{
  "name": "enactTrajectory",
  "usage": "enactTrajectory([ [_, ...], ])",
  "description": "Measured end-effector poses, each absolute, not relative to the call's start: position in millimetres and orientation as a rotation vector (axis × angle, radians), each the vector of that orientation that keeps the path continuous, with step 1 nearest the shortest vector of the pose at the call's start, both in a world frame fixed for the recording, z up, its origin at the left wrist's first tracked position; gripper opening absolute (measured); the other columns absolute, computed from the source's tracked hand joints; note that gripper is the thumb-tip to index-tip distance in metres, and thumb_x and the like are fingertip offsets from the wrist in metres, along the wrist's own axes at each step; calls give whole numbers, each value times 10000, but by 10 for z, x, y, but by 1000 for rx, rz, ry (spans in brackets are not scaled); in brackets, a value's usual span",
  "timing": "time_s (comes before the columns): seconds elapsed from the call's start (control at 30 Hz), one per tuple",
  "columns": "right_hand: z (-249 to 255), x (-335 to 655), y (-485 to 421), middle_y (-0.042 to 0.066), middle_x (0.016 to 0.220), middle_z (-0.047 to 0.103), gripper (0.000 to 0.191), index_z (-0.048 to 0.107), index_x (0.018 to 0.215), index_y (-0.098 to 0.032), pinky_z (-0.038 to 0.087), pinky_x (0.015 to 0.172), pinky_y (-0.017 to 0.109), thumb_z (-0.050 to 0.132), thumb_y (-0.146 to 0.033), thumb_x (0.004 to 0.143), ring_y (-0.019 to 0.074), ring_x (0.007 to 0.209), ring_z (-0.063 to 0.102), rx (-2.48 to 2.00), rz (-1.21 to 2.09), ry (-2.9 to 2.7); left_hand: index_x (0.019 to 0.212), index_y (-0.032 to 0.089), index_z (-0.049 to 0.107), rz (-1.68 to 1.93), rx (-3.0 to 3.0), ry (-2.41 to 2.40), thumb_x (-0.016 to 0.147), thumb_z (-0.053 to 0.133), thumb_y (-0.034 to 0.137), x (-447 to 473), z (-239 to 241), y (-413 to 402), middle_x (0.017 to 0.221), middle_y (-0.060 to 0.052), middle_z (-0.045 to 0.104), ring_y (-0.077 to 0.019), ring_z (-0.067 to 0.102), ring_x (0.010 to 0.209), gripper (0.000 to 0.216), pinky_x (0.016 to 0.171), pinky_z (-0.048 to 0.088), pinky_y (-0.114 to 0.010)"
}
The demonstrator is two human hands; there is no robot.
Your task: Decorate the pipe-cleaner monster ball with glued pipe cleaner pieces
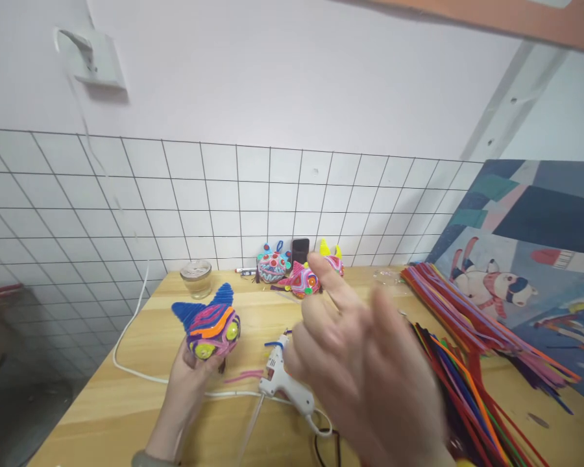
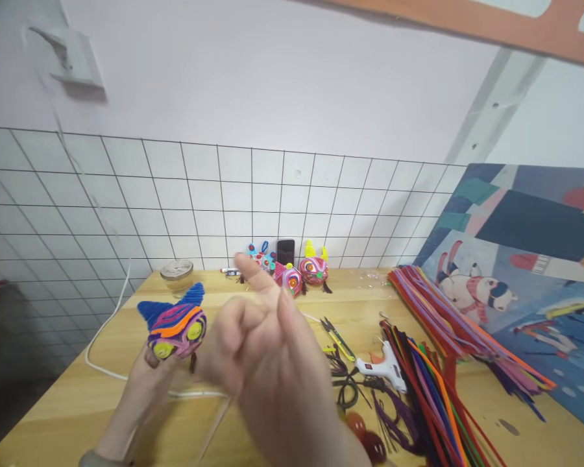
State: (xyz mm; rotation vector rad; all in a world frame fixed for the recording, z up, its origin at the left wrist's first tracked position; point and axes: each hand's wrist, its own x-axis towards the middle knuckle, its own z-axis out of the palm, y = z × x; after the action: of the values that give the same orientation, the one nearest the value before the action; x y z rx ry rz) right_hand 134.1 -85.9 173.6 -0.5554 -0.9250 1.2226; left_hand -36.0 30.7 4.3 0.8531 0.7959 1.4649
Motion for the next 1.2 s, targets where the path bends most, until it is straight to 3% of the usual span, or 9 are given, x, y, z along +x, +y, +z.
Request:
enactTrajectory([
  [0.07, 1476, 1402, -455, -56, 666, 494, 330, 542, 1094, -280, 371, 519, 234, 568, -441, 808, 76, 488, 432, -585, 1254, -753, 1066, 193, 625, 1445, 774, 719, 431, 873, 260, -371, 20, 264, 1027, -86, 710, -265, 650, 967, 685, 877, 511, -365],
  [0.13, 1126, 1421, -103, -45, 759, 552, 372, 547, 1052, -253, 379, 571, 222, 669, -381, 725, 81, 593, 503, -807, 1255, -767, 1133, 218, 612, 1412, 699, 575, 496, 846, 355, -374, 3, 203, 1094, -101, 690, -283, 635, 1007, 693, 894, 502, -384],
  [0.27, 580, 1279, 214, 23, 922, 622, 385, 591, 987, -205, 407, 772, 255, 677, -468, 719, 131, 850, 575, -895, 1379, -899, 1185, 249, 610, 1159, 630, 170, 699, 652, 531, -391, 11, 108, 1213, -100, 634, -289, 582, 1113, 564, 942, 470, -386],
  [0.5, 495, 1052, 135, -19, 632, 574, 512, 618, 792, -201, 418, 545, 255, 546, -701, 709, 125, 548, 514, -860, 1654, -1312, 1280, 149, 539, 988, 717, -291, 847, 283, 615, -419, 75, 99, 1298, -138, 552, -295, 556, 1147, 685, 1013, 393, -406],
  [0.73, 378, 1189, 182, -50, 495, 454, 732, 555, 720, -173, 240, 374, 206, 225, -826, 731, 78, 385, 368, -976, 1742, -1486, 1314, 120, 493, 942, 754, -317, 816, 83, 675, -404, 102, 84, 1288, -175, 559, -290, 522, 1187, 851, 1057, 308, -456],
  [0.87, 400, 1271, 190, -94, 433, 336, 602, 543, 647, -171, 228, 376, 200, 396, -742, 770, 56, 367, 258, -1009, 1709, -1540, 1322, 155, 485, 942, 711, -340, 786, 20, 706, -427, 106, 128, 1260, -153, 590, -261, 546, 1160, 898, 1029, 352, -437],
  [0.97, 467, 1348, 191, -111, 414, 293, 506, 458, 551, -186, 177, 379, 202, 596, -644, 715, 45, 375, 213, -1008, 1681, -1552, 1314, 131, 490, 908, 659, -359, 775, 49, 736, -478, 87, 165, 1271, -164, 579, -237, 586, 1108, 923, 944, 446, -361],
  [1.1, 573, 1400, 183, -122, 434, 251, 465, 415, 562, -198, 135, 396, 209, 575, -589, 756, 45, 393, 168, -1010, 1622, -1493, 1186, 153, 602, 912, 449, -163, 768, 298, 742, -543, 89, 139, 1135, -136, 672, -169, 666, 921, 783, 787, 513, -231],
  [1.2, 624, 1347, 167, -84, 584, 443, 294, 529, 756, -183, 206, 410, 191, 587, -470, 782, 35, 409, 277, -1027, 1544, -1443, 1078, 177, 652, 971, 288, 75, 711, 480, 715, -547, 135, 77, 928, -102, 731, -135, 657, 672, 674, 583, 521, -201],
])
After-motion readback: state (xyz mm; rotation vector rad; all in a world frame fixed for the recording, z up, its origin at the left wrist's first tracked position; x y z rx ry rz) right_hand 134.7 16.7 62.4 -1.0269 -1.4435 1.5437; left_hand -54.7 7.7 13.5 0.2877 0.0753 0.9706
